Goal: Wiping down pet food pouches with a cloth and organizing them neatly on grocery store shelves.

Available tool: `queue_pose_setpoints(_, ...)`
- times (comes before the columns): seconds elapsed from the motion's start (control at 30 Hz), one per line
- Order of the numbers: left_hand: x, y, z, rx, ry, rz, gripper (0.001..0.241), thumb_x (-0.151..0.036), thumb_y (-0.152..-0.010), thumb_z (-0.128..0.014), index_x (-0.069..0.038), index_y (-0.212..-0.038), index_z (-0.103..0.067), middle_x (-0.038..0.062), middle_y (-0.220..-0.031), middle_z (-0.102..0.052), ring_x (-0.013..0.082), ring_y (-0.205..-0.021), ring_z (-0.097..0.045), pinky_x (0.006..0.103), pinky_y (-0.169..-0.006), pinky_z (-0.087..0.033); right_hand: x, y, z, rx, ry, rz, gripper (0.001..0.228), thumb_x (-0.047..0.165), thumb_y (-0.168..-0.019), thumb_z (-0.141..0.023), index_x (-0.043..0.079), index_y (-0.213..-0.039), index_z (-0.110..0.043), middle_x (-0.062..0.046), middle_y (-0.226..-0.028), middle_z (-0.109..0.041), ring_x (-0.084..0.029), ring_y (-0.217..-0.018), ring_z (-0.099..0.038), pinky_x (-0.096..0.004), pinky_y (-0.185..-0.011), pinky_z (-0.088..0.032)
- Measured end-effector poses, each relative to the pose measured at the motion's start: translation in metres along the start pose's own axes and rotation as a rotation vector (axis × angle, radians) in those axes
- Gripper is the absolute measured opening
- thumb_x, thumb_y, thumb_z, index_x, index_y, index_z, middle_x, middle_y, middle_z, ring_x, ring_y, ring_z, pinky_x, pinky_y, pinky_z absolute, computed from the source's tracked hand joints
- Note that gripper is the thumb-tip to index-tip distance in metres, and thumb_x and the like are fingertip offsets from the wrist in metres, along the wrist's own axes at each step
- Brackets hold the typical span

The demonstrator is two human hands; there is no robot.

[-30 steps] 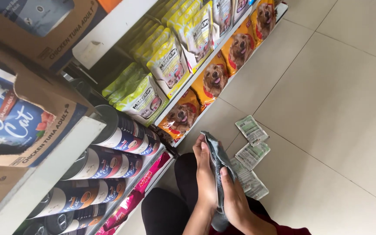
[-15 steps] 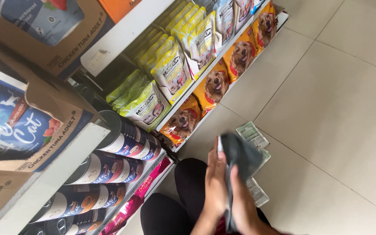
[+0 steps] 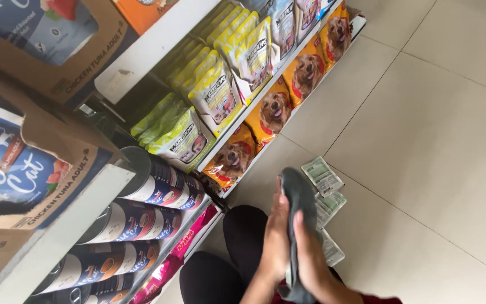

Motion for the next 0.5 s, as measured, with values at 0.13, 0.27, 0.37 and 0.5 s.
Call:
queue_pose_setpoints(0.13,0.0,-0.006,-0.004,-0.004,0.359,0.094,0.065,-0.045,-0.102,-0.035,-0.013,-0.159,-0.032,0.001,-0.17,-0.03,0.0115,-0.157,-0.023,0.0301,-0.126,-0.012,-0.036,0.06,0.01,-0.05,1.001,0.697,0.093,0.064,-0.09,-0.056,0.022,-0.164,-0.017,-0.018,-0.168,-0.026,-0.032,-0.157,-0.022,-0.036,-0.116,-0.028)
queue_pose_setpoints(0.27,0.012,0.007,-0.016,0.023,0.611,0.313,0.063,-0.049,-0.099,-0.044,-0.003,-0.139,-0.061,0.012,-0.135,-0.066,0.0178,-0.122,-0.059,0.0324,-0.11,-0.044,-0.002,-0.027,0.019,-0.058,0.395,0.33,0.046,0.056,-0.098,-0.045,0.014,-0.112,-0.056,-0.014,-0.101,-0.058,-0.025,-0.094,-0.055,-0.037,-0.078,-0.044)
queue_pose_setpoints(0.37,-0.012,0.014,-0.019,0.209,0.268,-0.01,0.079,-0.056,-0.095,-0.046,-0.007,-0.156,-0.033,0.011,-0.16,-0.037,0.0175,-0.148,-0.031,0.0349,-0.122,-0.024,-0.036,-0.106,0.047,-0.011,0.335,0.509,0.039,0.037,-0.102,-0.043,0.007,-0.125,-0.051,-0.012,-0.121,-0.05,-0.022,-0.111,-0.048,-0.037,-0.095,-0.036)
queue_pose_setpoints(0.5,-0.044,0.009,-0.022,0.214,-0.046,-0.171,0.102,-0.03,-0.085,-0.072,-0.018,-0.164,-0.009,0.01,-0.17,-0.026,0.0158,-0.154,-0.026,0.0312,-0.12,-0.023,0.001,-0.117,0.034,-0.178,0.701,0.288,0.065,0.057,-0.097,-0.035,0.041,-0.16,-0.031,-0.025,-0.131,-0.05,-0.046,-0.125,-0.056,-0.048,-0.092,-0.05)
Point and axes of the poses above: each hand's wrist, its own y-axis away from the middle knuckle, its own z-axis out of the back of the hand, x = y × z, the point moved 6 cm from there along -y, towards the middle knuckle
